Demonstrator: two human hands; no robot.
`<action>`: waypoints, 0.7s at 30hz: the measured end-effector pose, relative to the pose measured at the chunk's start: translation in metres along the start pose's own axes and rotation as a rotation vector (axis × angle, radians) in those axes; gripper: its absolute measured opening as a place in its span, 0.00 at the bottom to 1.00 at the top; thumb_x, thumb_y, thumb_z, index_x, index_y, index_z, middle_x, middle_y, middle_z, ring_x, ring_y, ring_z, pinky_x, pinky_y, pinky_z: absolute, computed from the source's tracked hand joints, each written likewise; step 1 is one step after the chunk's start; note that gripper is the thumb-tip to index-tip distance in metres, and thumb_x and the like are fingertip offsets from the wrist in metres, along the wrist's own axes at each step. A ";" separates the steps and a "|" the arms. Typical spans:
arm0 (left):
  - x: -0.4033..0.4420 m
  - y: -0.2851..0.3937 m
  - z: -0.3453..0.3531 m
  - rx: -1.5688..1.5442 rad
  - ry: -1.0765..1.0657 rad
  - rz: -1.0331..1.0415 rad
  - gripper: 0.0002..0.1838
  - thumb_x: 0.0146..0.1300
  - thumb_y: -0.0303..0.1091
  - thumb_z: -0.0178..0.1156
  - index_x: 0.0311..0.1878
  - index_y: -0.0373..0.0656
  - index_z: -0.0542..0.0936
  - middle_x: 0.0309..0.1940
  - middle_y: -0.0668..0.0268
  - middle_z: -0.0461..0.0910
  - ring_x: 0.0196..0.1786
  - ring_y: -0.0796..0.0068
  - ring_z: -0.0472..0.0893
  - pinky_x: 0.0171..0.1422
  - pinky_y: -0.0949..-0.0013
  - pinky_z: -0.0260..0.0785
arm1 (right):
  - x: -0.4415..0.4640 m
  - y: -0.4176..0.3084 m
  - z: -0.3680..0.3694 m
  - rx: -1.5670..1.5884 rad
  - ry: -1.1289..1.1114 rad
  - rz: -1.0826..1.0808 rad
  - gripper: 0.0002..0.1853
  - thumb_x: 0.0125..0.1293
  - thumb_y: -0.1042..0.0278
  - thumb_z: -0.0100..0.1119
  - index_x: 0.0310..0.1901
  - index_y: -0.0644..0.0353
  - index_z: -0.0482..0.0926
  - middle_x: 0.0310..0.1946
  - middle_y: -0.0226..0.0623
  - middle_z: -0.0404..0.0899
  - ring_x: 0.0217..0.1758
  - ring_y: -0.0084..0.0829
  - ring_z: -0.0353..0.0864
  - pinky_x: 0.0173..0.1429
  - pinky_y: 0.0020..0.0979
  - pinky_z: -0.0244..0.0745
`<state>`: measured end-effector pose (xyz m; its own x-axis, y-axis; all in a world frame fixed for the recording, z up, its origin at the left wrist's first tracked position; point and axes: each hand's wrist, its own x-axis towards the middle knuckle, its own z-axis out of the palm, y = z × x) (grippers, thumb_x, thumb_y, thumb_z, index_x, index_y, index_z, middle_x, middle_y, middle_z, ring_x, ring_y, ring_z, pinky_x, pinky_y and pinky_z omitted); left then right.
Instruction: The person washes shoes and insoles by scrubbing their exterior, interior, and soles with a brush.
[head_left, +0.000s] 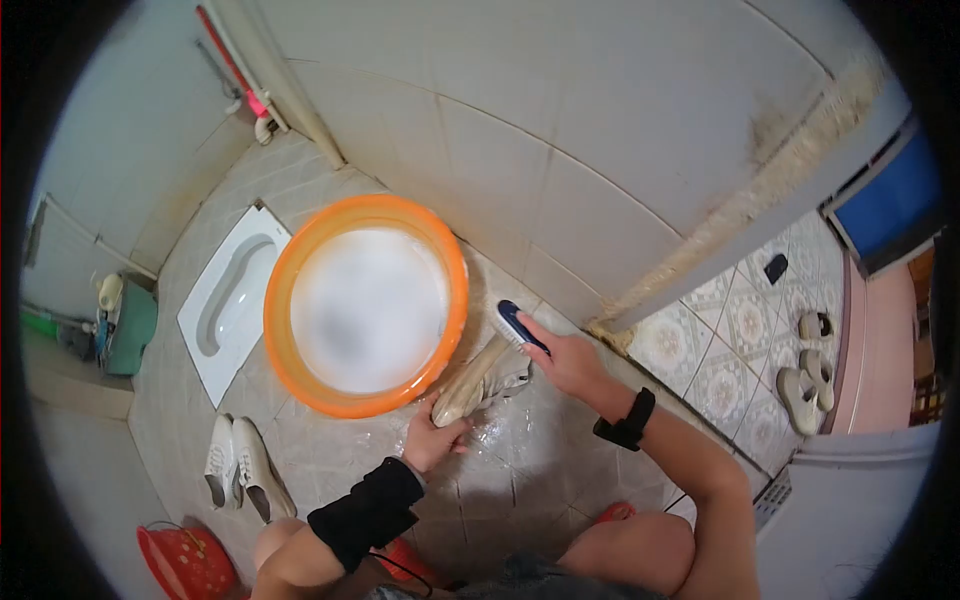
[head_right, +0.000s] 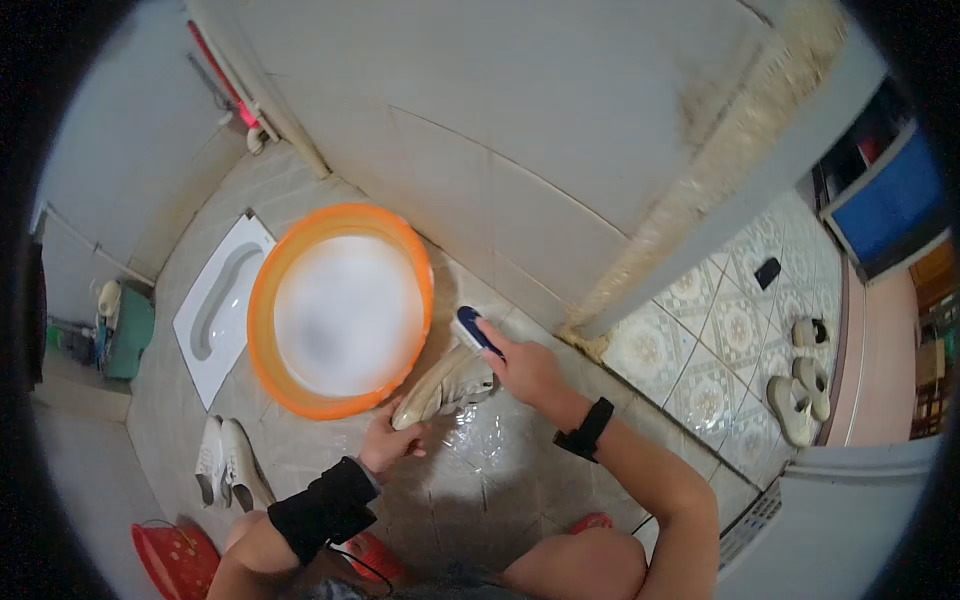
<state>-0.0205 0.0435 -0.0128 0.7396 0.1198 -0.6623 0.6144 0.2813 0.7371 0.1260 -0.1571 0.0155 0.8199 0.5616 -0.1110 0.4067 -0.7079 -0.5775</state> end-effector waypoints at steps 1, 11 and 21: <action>0.002 -0.001 -0.005 -0.032 -0.015 -0.085 0.45 0.49 0.26 0.64 0.65 0.35 0.46 0.34 0.64 0.75 0.27 0.78 0.75 0.27 0.76 0.73 | 0.008 -0.018 -0.008 -0.049 -0.082 0.000 0.26 0.63 0.56 0.48 0.63 0.43 0.59 0.20 0.48 0.74 0.24 0.47 0.75 0.31 0.42 0.69; 0.012 -0.013 -0.013 0.105 -0.001 -0.076 0.41 0.48 0.30 0.62 0.64 0.33 0.52 0.33 0.62 0.75 0.21 0.79 0.72 0.22 0.75 0.71 | 0.159 -0.090 0.092 -0.665 -0.190 -0.387 0.16 0.59 0.61 0.49 0.47 0.56 0.76 0.25 0.40 0.79 0.29 0.39 0.79 0.31 0.38 0.72; 0.013 -0.007 -0.024 0.122 -0.003 -0.160 0.27 0.52 0.36 0.63 0.52 0.33 0.67 0.28 0.64 0.75 0.21 0.80 0.73 0.22 0.76 0.70 | 0.155 -0.102 0.081 0.242 -0.933 -0.029 0.17 0.65 0.59 0.40 0.52 0.48 0.74 0.17 0.37 0.72 0.21 0.27 0.73 0.28 0.31 0.69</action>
<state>-0.0217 0.0664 -0.0298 0.6308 0.0799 -0.7718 0.7527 0.1786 0.6337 0.1790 0.0371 -0.0085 0.1182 0.7662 -0.6316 0.2419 -0.6391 -0.7301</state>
